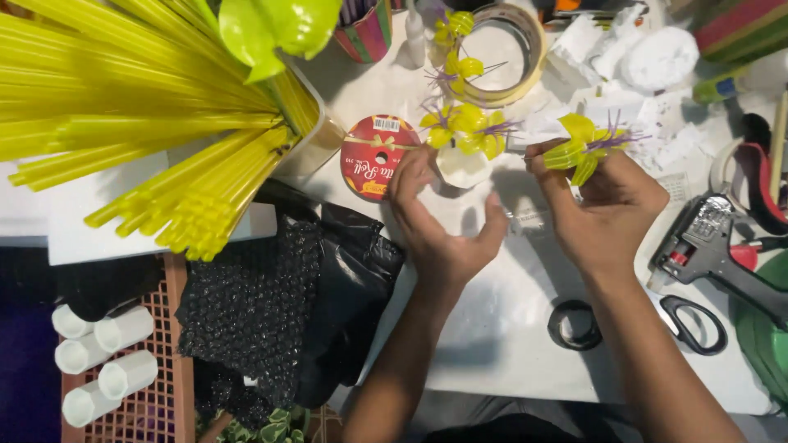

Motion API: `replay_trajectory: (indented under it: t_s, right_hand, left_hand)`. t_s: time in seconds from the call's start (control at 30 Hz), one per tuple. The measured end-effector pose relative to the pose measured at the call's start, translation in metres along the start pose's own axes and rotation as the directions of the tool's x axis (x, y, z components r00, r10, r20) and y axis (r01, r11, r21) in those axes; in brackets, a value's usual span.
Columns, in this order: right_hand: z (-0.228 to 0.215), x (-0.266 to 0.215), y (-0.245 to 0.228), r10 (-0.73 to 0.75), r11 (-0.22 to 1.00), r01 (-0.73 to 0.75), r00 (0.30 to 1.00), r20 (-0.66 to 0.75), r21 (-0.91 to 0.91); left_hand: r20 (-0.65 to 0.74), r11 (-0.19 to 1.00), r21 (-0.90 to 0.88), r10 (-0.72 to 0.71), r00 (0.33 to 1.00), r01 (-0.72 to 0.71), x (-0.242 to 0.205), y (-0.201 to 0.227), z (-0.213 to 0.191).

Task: Wrapping the stems of small artificial yellow flowers with black floral tape and trimming with scissors.

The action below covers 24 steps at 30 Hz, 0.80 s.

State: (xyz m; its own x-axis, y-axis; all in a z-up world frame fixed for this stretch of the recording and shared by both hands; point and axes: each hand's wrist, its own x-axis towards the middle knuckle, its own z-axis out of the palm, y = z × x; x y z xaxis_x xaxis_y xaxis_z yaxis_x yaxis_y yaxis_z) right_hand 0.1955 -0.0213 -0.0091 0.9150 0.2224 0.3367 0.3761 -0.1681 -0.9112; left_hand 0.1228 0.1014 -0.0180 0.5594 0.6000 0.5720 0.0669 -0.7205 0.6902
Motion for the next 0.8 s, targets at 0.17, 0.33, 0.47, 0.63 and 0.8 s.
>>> replay_trajectory:
  t_s: [0.17,0.33,0.47,0.63,0.8]
  right_hand:
    - [0.000,-0.001,0.021,-0.147,0.978,0.150,0.989,0.036,-0.142]
    - [0.001,-0.008,0.032,-0.218,0.943,0.230,0.973,0.074,-0.240]
    - [0.004,-0.004,0.033,-0.248,0.948,0.263,0.964,0.100,-0.180]
    - [0.007,-0.004,0.036,-0.285,0.935,0.296,0.955,0.082,-0.196]
    - [0.004,0.000,0.036,-0.317,0.883,0.344,0.939,0.135,-0.321]
  left_hand:
    - [0.142,0.974,-0.085,-0.196,0.970,0.209,-0.007,-0.011,0.010]
    - [0.186,0.955,-0.125,-0.244,0.952,0.269,-0.008,-0.016,0.013]
    - [0.152,0.965,-0.144,-0.195,0.969,0.217,-0.007,-0.019,0.013]
    - [0.157,0.967,-0.144,-0.188,0.969,0.211,-0.009,-0.021,0.013]
    - [0.135,0.972,-0.148,-0.163,0.977,0.183,-0.008,-0.021,0.011]
